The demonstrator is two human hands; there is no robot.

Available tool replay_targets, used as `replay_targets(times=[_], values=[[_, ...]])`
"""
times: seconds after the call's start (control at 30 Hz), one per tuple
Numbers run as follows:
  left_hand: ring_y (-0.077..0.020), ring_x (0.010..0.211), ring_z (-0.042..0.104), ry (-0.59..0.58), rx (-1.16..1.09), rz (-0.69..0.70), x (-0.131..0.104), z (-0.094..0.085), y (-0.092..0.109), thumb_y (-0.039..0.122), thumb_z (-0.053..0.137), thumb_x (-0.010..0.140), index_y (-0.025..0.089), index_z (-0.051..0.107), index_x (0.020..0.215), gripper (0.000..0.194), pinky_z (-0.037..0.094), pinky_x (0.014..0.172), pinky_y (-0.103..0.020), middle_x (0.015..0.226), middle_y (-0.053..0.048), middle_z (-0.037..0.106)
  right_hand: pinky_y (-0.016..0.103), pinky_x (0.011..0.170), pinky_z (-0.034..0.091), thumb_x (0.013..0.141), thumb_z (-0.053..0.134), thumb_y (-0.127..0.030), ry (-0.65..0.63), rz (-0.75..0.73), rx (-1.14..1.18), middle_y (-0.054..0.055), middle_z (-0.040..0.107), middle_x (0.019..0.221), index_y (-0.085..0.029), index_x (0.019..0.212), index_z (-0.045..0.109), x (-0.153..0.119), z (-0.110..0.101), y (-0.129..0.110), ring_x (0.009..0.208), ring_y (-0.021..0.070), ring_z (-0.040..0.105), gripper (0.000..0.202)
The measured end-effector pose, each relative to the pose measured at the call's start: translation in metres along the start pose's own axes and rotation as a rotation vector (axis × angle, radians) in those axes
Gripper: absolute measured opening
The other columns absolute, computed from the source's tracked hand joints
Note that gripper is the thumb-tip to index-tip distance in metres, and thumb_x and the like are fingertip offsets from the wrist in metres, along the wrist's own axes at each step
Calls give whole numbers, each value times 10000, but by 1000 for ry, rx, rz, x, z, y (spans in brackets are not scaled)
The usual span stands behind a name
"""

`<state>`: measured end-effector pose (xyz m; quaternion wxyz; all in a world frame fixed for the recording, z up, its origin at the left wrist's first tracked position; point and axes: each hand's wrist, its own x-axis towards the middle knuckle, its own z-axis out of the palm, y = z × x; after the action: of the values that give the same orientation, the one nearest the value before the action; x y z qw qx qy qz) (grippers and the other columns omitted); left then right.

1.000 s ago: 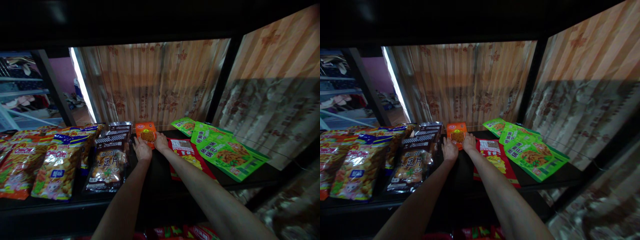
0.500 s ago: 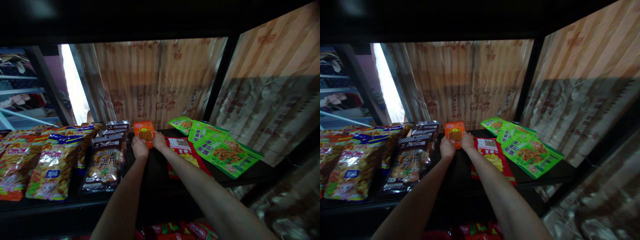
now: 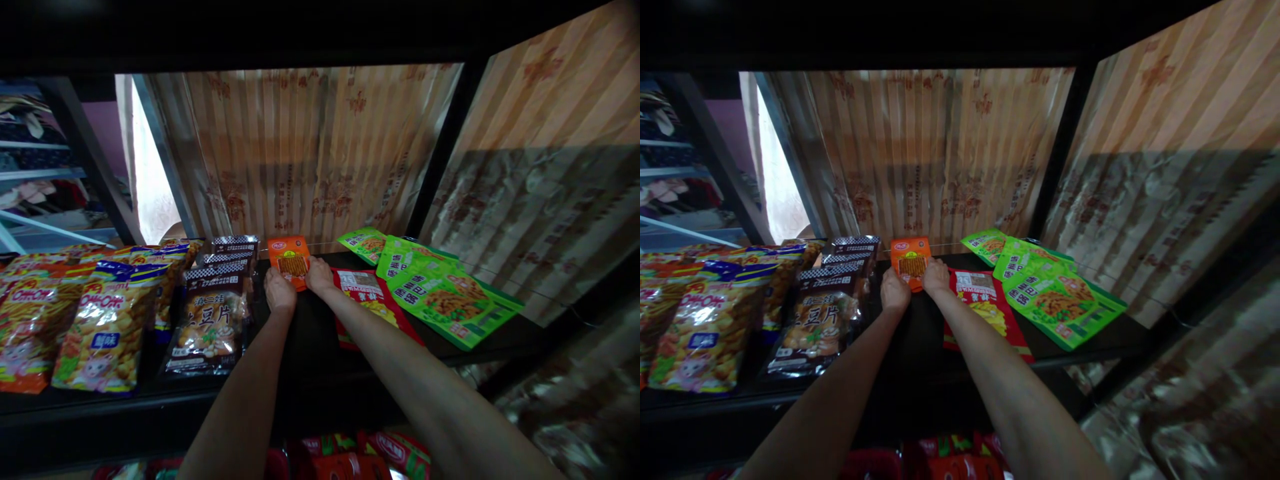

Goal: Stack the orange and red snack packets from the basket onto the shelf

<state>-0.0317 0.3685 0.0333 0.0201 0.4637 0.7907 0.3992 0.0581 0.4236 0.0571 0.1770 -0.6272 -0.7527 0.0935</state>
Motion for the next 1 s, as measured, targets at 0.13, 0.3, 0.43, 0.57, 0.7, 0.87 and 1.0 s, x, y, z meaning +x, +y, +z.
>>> replay_targets(times=[0.13, 0.3, 0.43, 0.57, 0.7, 0.87, 1.0], values=[[-261, 1117, 572, -5, 15, -4, -1, 1, 0, 73, 366, 830, 114, 555, 1120, 349, 445, 924, -379, 1134, -179, 603, 314, 883, 440, 808, 558, -159, -1, -14, -16, 160, 585, 1168, -141, 1196, 544, 0, -1, -2, 1075, 246, 579, 389], [-270, 1114, 571, -16, 47, 5, -1, 1, 0, 84, 377, 824, 88, 557, 1122, 348, 434, 938, -376, 1188, -194, 574, 304, 871, 459, 777, 621, -185, -15, -51, -17, 156, 586, 1166, -146, 1194, 555, 1, -1, -4, 1044, 232, 600, 425], [-271, 1130, 564, -13, 68, 8, -1, 0, 0, 96, 397, 817, 85, 567, 1119, 347, 424, 952, -370, 1255, -200, 541, 287, 874, 459, 757, 657, -200, -7, -81, -8, 163, 583, 1170, -131, 1154, 591, -1, -4, -2, 1036, 226, 608, 408], [-267, 1186, 525, -4, 75, 36, -4, -4, 3, 91, 407, 818, 79, 582, 1123, 353, 374, 1018, -379, 1318, -196, 513, 243, 894, 444, 737, 677, -193, 13, -136, 6, 132, 600, 1152, -143, 1091, 642, -3, -12, 1, 1038, 204, 605, 359], [-248, 1254, 467, 13, 91, 151, -10, -10, 9, 73, 393, 825, 57, 575, 1171, 392, 303, 1089, -366, 1350, -193, 503, 221, 951, 410, 768, 607, -125, 62, -181, 27, 97, 599, 1200, -159, 1083, 658, -7, -28, 2, 1118, 184, 561, 321], [-235, 1247, 483, 16, 17, 181, -25, -32, 30, 80, 424, 813, 116, 641, 1082, 346, 359, 1066, -380, 1344, -149, 530, 253, 1051, 350, 844, 437, -77, 203, -280, 186, 105, 581, 1264, -123, 1118, 637, -37, -57, -5, 1198, 159, 509, 342], [-172, 1191, 531, -36, -193, 231, -76, -74, 38, 62, 375, 824, 180, 661, 1005, 359, 399, 1044, -342, 1220, -70, 627, 312, 1047, 380, 867, 386, -105, 370, -432, 446, 88, 575, 1270, -164, 1138, 604, -110, -80, -1, 1205, 157, 507, 353]])
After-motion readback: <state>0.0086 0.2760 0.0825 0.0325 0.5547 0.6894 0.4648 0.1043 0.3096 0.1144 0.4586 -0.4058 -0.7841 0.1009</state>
